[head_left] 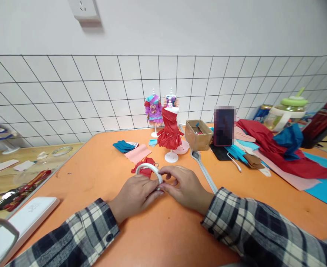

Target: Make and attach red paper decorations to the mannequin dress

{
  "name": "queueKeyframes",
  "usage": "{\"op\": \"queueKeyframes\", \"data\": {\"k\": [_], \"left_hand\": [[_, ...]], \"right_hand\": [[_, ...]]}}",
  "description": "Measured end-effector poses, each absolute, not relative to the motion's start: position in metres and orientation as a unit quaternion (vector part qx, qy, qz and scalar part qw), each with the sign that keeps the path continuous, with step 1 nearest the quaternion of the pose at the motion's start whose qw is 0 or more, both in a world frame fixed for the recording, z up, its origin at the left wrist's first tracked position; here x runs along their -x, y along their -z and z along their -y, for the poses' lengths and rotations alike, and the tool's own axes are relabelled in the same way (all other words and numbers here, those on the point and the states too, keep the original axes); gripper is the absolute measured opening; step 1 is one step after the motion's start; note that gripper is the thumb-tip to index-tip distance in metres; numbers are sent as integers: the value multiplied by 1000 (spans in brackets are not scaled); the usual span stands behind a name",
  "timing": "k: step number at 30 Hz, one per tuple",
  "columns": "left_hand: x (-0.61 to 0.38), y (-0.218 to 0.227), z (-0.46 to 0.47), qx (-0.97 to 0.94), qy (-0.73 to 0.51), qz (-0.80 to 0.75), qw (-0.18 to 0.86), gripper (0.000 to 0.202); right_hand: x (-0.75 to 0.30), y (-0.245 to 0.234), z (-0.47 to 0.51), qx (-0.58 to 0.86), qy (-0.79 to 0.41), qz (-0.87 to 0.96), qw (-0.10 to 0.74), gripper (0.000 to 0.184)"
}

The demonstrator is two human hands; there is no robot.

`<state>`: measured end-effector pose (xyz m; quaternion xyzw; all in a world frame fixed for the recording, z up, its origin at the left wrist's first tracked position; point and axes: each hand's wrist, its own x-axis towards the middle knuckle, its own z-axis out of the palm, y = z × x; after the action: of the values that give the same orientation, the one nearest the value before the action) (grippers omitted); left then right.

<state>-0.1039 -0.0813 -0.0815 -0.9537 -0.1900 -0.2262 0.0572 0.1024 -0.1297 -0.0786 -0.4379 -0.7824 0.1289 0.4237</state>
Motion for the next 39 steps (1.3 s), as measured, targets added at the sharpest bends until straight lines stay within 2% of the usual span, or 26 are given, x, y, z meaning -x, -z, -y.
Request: {"op": "queueKeyframes", "data": {"k": [8, 11, 13, 14, 17, 19, 28, 31, 33, 34, 37, 39], "left_hand": [[102, 83, 82, 958, 219, 166, 88, 19], [101, 82, 82, 955, 220, 174, 98, 22], [101, 81, 81, 953, 220, 185, 94, 22], [101, 81, 81, 953, 220, 189, 89, 21], [102, 80, 80, 951, 229, 196, 65, 20], [102, 81, 79, 950, 234, 198, 55, 21], [101, 83, 80, 958, 200, 188, 80, 20], [101, 83, 79, 957, 203, 193, 76, 21], [102, 82, 78, 955, 209, 198, 72, 22], [102, 82, 78, 954, 213, 199, 67, 21], [102, 83, 78, 953, 220, 205, 48, 20], [102, 84, 78, 952, 219, 214, 33, 19]], "right_hand": [[-105, 79, 125, 454, -173, 778, 398, 20], [-105, 79, 124, 441, -164, 797, 377, 10], [-103, 80, 125, 437, -158, 802, 376, 9], [-103, 80, 125, 441, -159, 795, 384, 13], [-102, 82, 126, 454, -163, 773, 412, 39], [-102, 82, 126, 448, -151, 776, 418, 43], [-104, 83, 122, 443, -172, 785, 398, 26], [-105, 81, 122, 418, -157, 806, 390, 11], [-105, 80, 123, 414, -150, 807, 394, 9], [-105, 80, 123, 421, -151, 799, 402, 14], [-105, 81, 123, 430, -149, 784, 423, 45], [-104, 83, 123, 413, -136, 795, 422, 51]]}}
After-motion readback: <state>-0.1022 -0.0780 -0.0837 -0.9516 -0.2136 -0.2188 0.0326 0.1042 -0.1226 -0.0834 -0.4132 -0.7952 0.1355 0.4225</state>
